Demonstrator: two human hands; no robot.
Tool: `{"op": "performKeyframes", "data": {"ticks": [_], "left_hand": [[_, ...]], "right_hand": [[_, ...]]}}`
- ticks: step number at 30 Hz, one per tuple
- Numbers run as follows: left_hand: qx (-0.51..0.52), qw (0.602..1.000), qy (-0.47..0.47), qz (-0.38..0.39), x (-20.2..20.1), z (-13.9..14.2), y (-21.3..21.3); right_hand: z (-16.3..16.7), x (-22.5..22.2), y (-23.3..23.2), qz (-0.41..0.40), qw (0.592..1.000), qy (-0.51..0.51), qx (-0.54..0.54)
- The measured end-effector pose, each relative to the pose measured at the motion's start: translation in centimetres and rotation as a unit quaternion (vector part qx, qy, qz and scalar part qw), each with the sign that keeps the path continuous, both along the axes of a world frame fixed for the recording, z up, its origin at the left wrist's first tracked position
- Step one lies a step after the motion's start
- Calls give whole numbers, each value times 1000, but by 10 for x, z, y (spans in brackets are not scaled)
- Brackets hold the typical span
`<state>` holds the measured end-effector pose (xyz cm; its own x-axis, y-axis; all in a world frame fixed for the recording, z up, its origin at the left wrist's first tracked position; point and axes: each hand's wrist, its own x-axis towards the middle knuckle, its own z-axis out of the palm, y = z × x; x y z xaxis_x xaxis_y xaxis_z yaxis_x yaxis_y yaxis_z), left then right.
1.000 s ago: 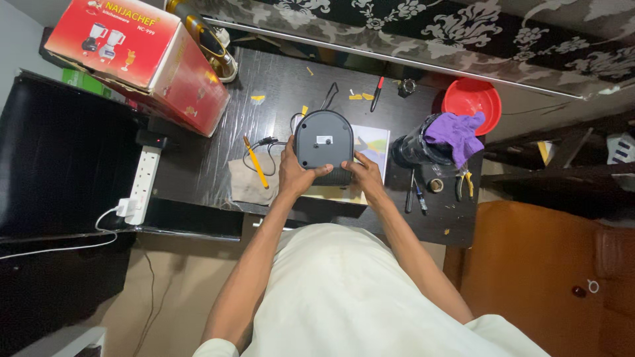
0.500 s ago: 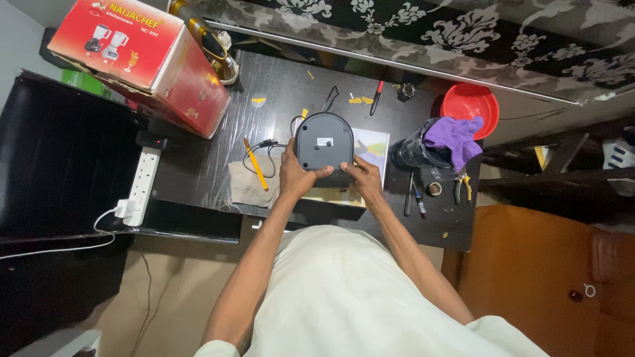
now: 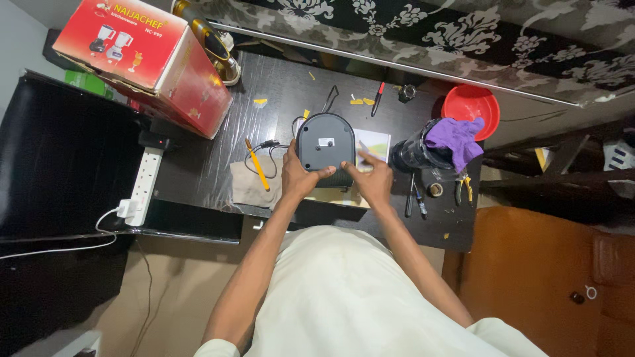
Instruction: The person works on the motor base of a blender at a desk, turning the base over and manipulating its underside, then wipes the base and surrounding parts with a purple cloth and repositions the unit on the work surface.
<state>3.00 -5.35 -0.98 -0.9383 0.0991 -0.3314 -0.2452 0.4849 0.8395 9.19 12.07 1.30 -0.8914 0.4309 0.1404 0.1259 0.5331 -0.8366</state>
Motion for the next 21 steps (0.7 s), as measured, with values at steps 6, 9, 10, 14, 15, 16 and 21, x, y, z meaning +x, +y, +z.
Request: {"op": "performKeyframes", "data": {"ticks": [6, 9, 10, 14, 15, 16, 21], "left_hand": [[-36, 999, 32, -23, 0, -1, 2], [-48, 998, 29, -37, 1, -1, 1], [-50, 997, 40, -43, 2, -1, 0], [-56, 995, 73, -48, 3, 0, -6], [-56, 994, 78, -45, 3, 0, -8], [-41, 989, 136, -31, 3, 2, -11], [44, 931, 362, 15, 2, 15, -26]], "right_hand": [[29, -16, -16, 28, 996, 21, 80], [25, -33, -19, 55, 990, -13, 129], [20, -37, -21, 63, 984, -13, 166], [4, -41, -15, 49, 989, 11, 136], [2, -41, -12, 47, 995, 1, 86], [2, -40, -9, 45, 998, -10, 36], [-2, -30, 0, 61, 913, -124, -384]]}}
